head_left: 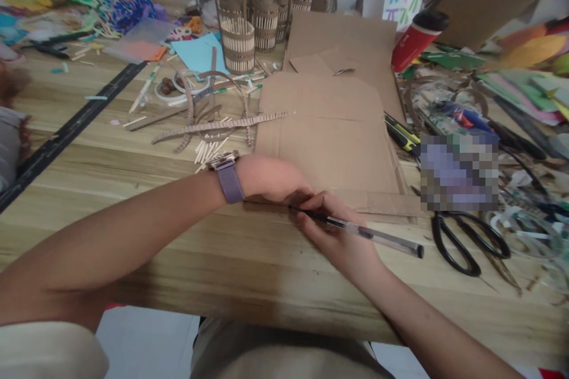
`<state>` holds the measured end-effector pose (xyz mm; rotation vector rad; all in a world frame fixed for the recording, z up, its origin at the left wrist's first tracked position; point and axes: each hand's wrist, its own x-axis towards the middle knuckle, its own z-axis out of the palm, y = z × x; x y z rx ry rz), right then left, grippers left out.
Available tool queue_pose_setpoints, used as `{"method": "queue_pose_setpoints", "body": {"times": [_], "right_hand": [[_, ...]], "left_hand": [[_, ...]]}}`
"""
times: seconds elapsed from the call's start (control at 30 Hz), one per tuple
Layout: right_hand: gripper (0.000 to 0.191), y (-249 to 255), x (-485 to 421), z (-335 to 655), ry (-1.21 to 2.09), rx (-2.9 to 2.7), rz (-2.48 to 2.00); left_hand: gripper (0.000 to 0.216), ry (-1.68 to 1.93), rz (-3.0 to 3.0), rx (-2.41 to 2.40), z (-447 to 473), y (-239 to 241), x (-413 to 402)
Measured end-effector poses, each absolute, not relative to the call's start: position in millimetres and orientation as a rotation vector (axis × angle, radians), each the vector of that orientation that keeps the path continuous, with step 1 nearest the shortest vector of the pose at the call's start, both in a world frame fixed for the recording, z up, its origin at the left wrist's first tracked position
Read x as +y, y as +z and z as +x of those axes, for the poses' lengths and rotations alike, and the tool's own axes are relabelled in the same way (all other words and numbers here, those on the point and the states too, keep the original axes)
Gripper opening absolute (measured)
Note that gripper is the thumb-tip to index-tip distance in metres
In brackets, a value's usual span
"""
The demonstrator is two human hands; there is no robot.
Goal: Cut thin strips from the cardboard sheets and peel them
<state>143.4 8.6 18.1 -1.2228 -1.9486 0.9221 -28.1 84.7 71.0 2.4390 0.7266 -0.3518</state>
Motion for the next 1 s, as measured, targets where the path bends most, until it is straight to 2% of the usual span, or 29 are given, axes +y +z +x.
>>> {"method": "queue_pose_setpoints", "body": {"times": [0.3, 0.53, 0.83, 0.93, 1.0], "right_hand": [[0.007, 19, 10, 142, 0.823, -2.048, -1.169], [0.01, 31, 12, 174, 0.747, -2.039, -1.29], [0.015, 43, 12, 243, 0.462, -1.878, -1.588], [0.012, 47, 10, 228, 0.516, -1.893, -1.503], [0.01, 49, 11, 207, 0.671, -1.923, -1.404]], "left_hand": [[0.024, -0.36, 2.477, 0.726, -28, 68, 85], [0.063, -0.499, 2.562, 0.87, -29, 70, 82], [0.069, -0.536, 2.565, 0.893, -28, 74, 80], [0.07, -0.516, 2.559, 0.905, -30, 74, 79], [0.069, -0.497, 2.546, 0.924, -32, 74, 78]]}}
